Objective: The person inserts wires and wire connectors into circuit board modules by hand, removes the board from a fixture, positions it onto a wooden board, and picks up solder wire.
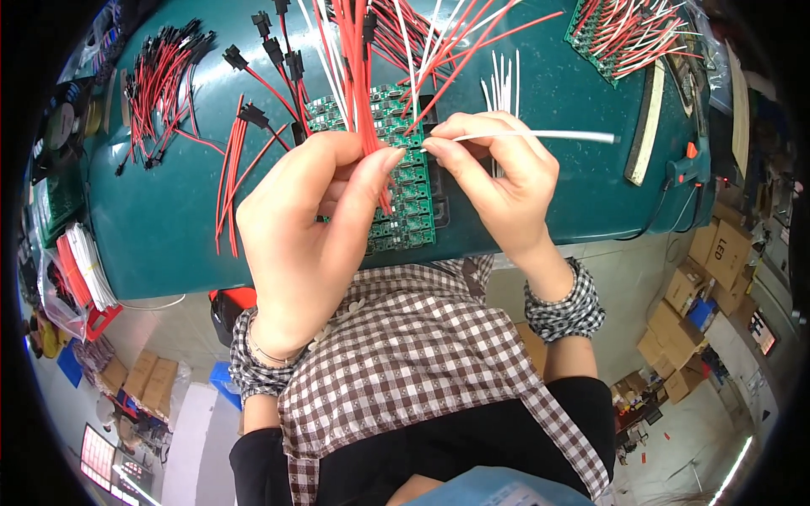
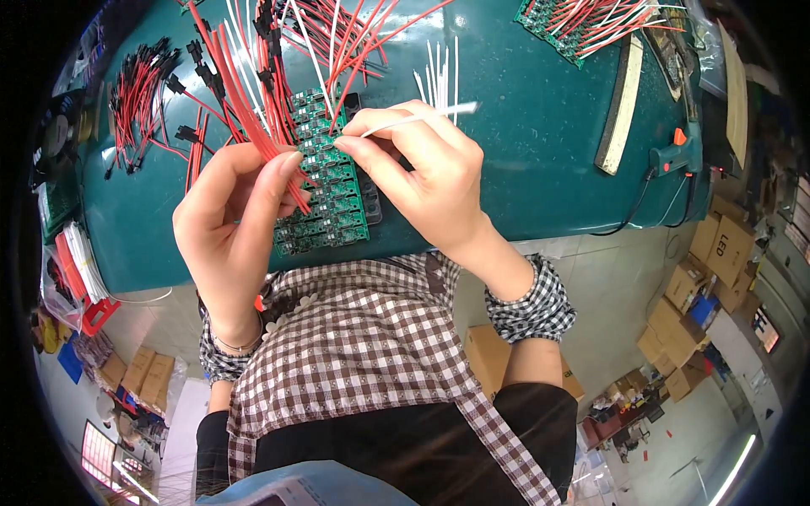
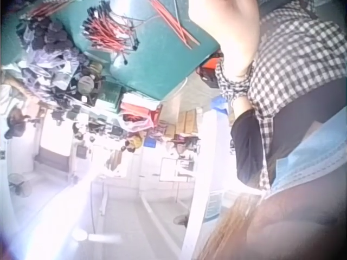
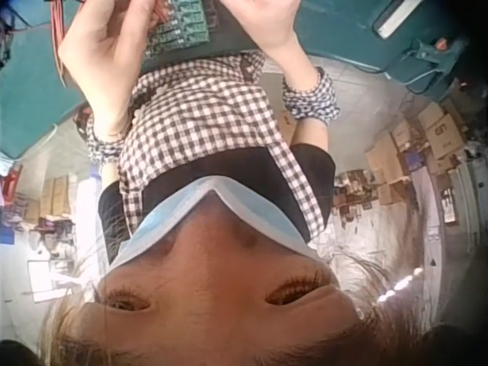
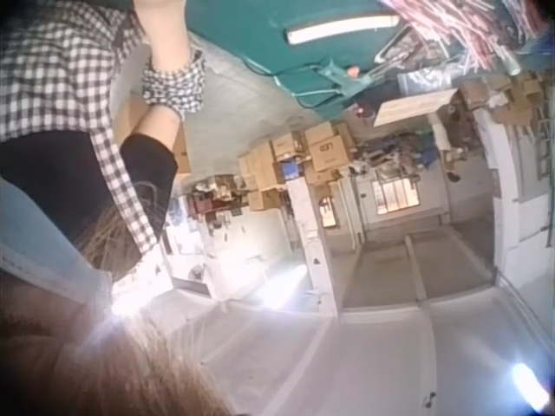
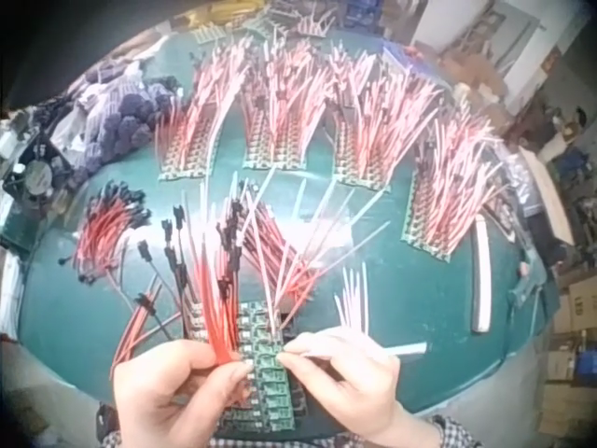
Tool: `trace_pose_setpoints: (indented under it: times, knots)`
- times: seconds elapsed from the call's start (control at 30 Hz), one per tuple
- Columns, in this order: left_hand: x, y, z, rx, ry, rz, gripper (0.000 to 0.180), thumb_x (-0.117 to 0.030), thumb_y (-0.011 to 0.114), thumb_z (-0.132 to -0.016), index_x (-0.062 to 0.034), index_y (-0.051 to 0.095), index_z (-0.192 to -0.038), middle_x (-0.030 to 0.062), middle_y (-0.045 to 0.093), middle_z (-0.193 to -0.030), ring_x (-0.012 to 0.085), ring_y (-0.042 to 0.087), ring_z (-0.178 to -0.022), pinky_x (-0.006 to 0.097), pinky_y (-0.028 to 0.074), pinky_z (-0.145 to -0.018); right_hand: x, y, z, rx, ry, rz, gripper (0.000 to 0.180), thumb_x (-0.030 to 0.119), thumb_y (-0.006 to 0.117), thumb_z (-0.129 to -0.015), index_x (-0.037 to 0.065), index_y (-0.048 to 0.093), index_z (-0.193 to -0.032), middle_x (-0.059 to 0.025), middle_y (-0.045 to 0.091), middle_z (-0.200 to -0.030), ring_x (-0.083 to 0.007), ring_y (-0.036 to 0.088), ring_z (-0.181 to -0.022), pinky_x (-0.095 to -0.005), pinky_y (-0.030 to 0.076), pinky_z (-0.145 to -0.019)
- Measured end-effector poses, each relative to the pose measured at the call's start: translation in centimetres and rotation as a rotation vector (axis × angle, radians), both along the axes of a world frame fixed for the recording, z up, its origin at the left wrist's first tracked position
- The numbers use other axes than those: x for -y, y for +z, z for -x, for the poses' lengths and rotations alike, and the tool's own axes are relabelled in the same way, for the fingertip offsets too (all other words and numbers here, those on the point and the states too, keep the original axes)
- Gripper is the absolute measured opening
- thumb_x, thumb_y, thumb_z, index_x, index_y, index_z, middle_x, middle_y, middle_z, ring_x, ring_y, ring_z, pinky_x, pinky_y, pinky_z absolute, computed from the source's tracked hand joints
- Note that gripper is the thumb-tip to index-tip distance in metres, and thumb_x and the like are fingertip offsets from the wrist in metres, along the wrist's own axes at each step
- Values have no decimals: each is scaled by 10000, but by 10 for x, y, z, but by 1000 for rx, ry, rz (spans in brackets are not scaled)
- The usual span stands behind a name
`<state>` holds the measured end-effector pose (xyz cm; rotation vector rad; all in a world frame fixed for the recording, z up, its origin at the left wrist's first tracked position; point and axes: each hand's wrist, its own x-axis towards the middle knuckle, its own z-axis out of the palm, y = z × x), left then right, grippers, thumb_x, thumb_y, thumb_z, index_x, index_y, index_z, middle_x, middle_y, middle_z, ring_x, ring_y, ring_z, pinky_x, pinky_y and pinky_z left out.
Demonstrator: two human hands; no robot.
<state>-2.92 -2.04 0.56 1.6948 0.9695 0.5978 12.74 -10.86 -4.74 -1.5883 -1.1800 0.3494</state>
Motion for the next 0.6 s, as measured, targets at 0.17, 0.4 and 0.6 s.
trace_pose_setpoints:
  times: [0.17,0.4,0.6]
  knots:
    - [0,0,1,-2,-5,45,99,-33,705,-870,26,633,-906,65,644,-742,83,640,-646,216,502,-566,-2,2,-1,64,10,-3,115,13,778,-756,8,700,-840,-69,680,-806,-126,626,-638,-240,492,-539]
    - [0,-8,-1,16,-44,-53,84,-31,673,-896,29,647,-948,59,665,-785,74,637,-684,204,512,-603,-9,1,-2,169,60,12,132,99,775,-777,29,687,-846,-50,660,-764,-151,621,-602,-268,496,-530]
    - [2,-12,-4,39,-27,-53,94,-31,697,-870,12,631,-921,78,627,-733,96,626,-633,230,497,-570,-10,11,-2,192,17,195,177,163,782,-785,44,655,-815,-45,619,-703,-163,582,-535,-294,457,-477]
